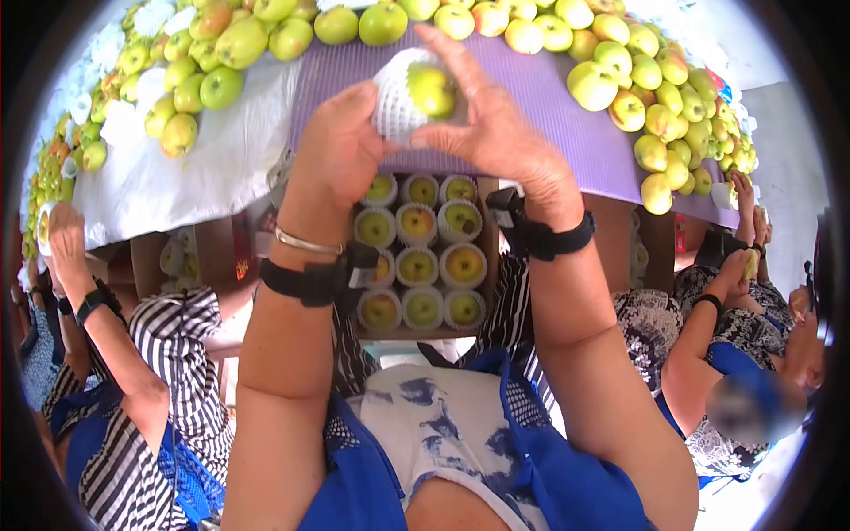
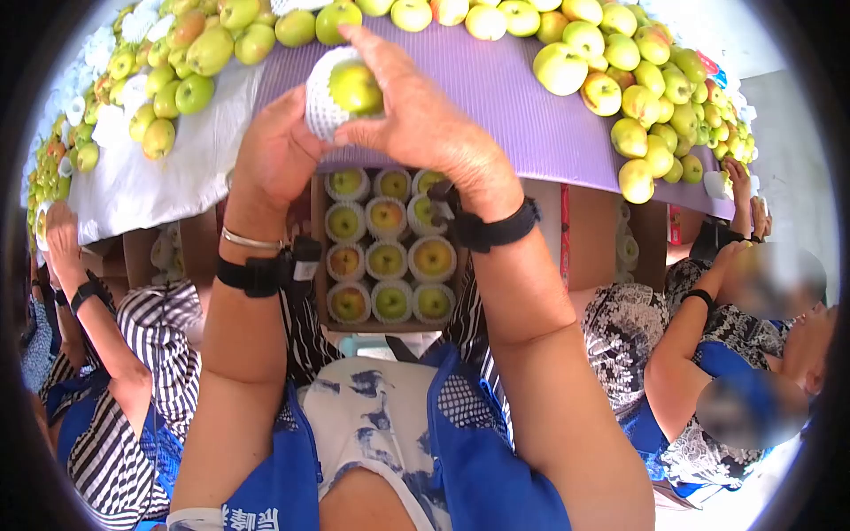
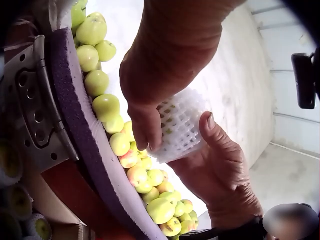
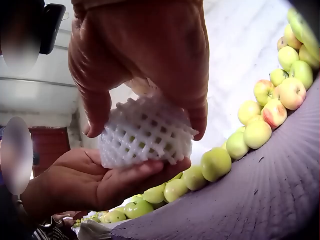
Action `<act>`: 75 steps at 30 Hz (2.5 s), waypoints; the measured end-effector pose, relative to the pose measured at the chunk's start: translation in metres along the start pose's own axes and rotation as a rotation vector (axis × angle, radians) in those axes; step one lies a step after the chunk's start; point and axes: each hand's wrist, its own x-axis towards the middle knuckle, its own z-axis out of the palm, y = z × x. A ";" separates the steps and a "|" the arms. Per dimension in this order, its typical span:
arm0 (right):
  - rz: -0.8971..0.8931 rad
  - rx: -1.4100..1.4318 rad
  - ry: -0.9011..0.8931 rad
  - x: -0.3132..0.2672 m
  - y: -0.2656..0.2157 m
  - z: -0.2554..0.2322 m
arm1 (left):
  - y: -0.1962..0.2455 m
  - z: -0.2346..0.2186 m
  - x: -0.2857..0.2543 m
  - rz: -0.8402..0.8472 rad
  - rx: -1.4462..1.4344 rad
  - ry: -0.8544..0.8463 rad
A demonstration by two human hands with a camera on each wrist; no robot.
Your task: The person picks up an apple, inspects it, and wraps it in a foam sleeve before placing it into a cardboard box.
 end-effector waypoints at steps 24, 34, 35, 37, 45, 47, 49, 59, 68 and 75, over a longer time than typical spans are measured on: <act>0.709 0.337 -0.728 -0.071 0.062 0.106 | 0.070 -0.053 -0.055 0.284 0.038 -0.146; 0.801 -0.338 -0.210 -0.075 0.145 0.131 | 0.075 -0.064 -0.069 0.375 0.034 -0.079; 0.776 -0.408 -0.220 -0.076 0.154 0.135 | 0.077 -0.065 -0.070 0.388 0.058 -0.069; 0.733 -0.418 -0.187 -0.081 0.168 0.142 | 0.078 -0.067 -0.071 0.384 0.060 -0.070; 0.593 -0.517 -0.188 -0.093 0.185 0.169 | 0.081 -0.068 -0.062 0.373 0.120 -0.091; 0.607 -0.462 -0.299 -0.090 0.191 0.176 | 0.081 -0.066 -0.058 0.344 0.128 -0.084; 0.641 -0.471 -0.292 -0.087 0.176 0.178 | 0.081 -0.064 -0.057 0.323 0.140 -0.075; 0.497 -0.392 -0.193 -0.096 0.199 0.184 | 0.078 -0.059 -0.056 0.327 0.183 -0.069; 0.678 -0.237 -0.203 -0.084 0.180 0.167 | 0.075 -0.061 -0.055 0.260 0.267 -0.018; 0.763 -0.219 -0.251 -0.075 0.160 0.151 | 0.078 -0.049 -0.057 0.232 0.330 0.100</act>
